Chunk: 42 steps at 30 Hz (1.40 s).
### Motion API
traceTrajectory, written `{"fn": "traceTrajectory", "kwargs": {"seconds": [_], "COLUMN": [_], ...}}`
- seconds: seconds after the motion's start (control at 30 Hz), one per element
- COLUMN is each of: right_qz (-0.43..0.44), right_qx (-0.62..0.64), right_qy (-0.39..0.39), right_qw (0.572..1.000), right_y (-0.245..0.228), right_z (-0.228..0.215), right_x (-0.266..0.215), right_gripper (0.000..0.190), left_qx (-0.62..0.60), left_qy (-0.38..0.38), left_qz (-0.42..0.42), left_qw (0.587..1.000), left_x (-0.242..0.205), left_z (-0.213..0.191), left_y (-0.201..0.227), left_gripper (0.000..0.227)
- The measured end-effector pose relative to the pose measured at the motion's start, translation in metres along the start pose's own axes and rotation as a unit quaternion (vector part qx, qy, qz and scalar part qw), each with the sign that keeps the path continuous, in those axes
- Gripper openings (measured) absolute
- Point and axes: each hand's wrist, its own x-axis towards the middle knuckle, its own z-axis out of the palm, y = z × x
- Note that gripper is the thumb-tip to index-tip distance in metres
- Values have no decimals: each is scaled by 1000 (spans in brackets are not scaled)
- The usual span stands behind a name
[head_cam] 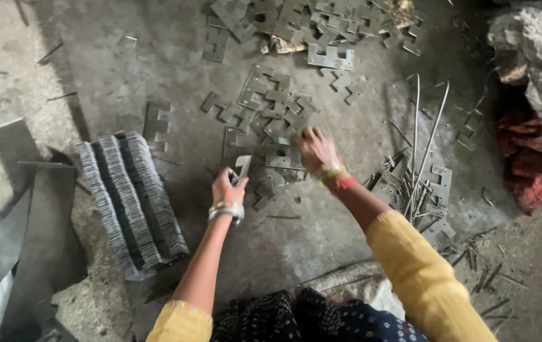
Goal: The person sits on the floor and sorts small metal pieces from a large pile into neat stacks. They pick up pieces one by one, align them, and place them into organized piles.
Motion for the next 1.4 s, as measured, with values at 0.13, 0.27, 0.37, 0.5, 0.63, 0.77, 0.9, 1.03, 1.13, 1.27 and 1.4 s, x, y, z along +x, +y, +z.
{"fn": "traceTrajectory", "kwargs": {"seconds": [0.13,0.27,0.37,0.5,0.63,0.77,0.9,1.03,1.13,1.27,1.4], "right_qz": [12,98,19,140,173,219,217,219,287,303,366], "right_qx": [6,164,291,77,-16,17,41,8,41,87,184], "right_qy": [-81,-116,-63,-165,-170,-172,-98,-87,-167,-153,-162], "right_qw": [997,975,955,973,970,960,970,972,942,937,898], "right_y": [-31,-42,-50,-81,-93,-85,-86,-104,-103,-88,-54], "right_z": [-16,-44,-53,-34,-11,-1,4,9,5,21,65], "right_x": [-47,-53,-49,-48,-48,-54,-63,-75,-69,-70,-74], "right_gripper": [36,44,54,68,88,81,84,85,90,85,48], "left_qx": [-142,-293,-488,-247,-360,-350,-332,-447,-416,-430,-444], "left_qy": [-52,-84,-170,-188,-164,-160,-157,-170,-173,-191,-206], "left_qz": [-11,-95,-232,-172,-198,-209,-207,-262,-224,-258,-204], "left_qw": [988,948,824,935,897,899,907,839,864,844,848], "left_x": [-45,-79,-91,-103,-123,-139,-145,-158,-158,-162,-158], "left_z": [-8,-12,-12,-19,-36,-54,-56,-50,-51,-50,-42], "left_y": [-23,-22,-22,-25,-27,-39,-57,-66,-61,-66,-87], "left_gripper": [52,75,85,87,88,86,82,64,59,53,45]}}
